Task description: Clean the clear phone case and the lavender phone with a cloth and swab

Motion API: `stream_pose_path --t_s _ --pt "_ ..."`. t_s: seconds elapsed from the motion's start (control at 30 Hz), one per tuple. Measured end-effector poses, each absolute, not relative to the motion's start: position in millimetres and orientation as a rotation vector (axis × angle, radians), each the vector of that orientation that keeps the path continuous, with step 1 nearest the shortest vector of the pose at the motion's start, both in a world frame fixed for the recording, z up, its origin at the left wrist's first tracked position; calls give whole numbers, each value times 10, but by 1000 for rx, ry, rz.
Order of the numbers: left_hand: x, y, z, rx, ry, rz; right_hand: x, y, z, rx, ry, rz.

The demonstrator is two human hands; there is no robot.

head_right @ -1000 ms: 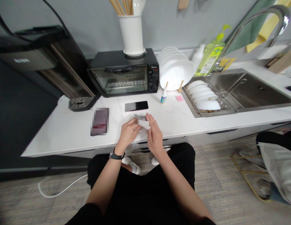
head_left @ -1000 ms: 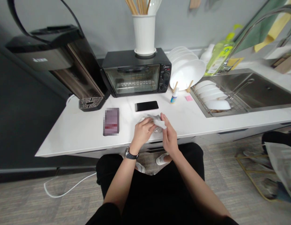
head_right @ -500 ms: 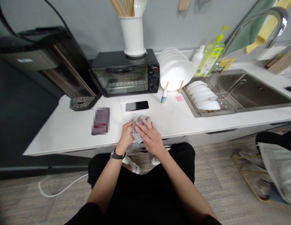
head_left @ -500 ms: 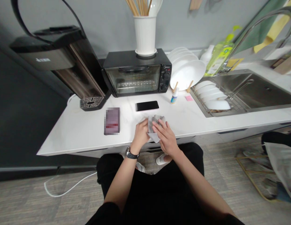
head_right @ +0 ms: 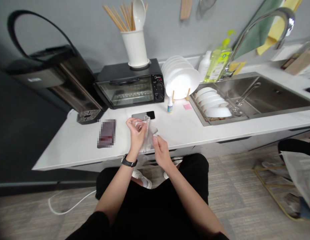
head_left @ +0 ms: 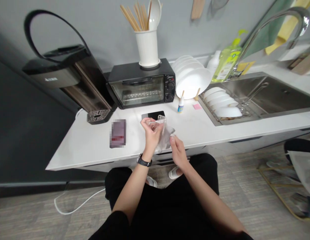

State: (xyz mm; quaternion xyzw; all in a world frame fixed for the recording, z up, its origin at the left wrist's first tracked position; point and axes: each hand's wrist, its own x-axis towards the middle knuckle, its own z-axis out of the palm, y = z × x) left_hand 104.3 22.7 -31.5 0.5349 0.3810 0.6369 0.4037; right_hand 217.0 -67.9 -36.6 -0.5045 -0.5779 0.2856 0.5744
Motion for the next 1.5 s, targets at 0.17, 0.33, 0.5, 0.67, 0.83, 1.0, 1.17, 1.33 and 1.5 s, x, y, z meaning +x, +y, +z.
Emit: stream_pose_path --t_s 0.17,0.33,0.5,0.67,0.83,1.0,1.17,1.33,1.5 --pt "1080 171 -300 1422 1012 1288 2169 -695 -406 -1156 -1415 663" --pt "890 178 -413 1309 844 942 2243 -600 -403 -1173 -1535 599" --pt "652 363 -420 1745 915 760 2397 -489 -473 -1342 -1247 530" --pt "561 456 -292 2267 1131 682 2649 -341 -427 -1435 -1120 389" --pt "444 26 -275 2323 1367 723 2809 -276 -352 -1444 -1198 298" --pt "277 -267 -315 2392 1358 666 2712 -213 -394 -1330 -1661 273" --pt "30 -103 -291 2358 1269 644 2581 -292 -470 -1349 -2177 93" --pt "-81 -36 -350 2261 1288 745 2464 -449 -527 -1561 -2167 -25" --pt "-72 -36 -410 2226 1252 800 2068 -388 -530 -1548 -2143 48"
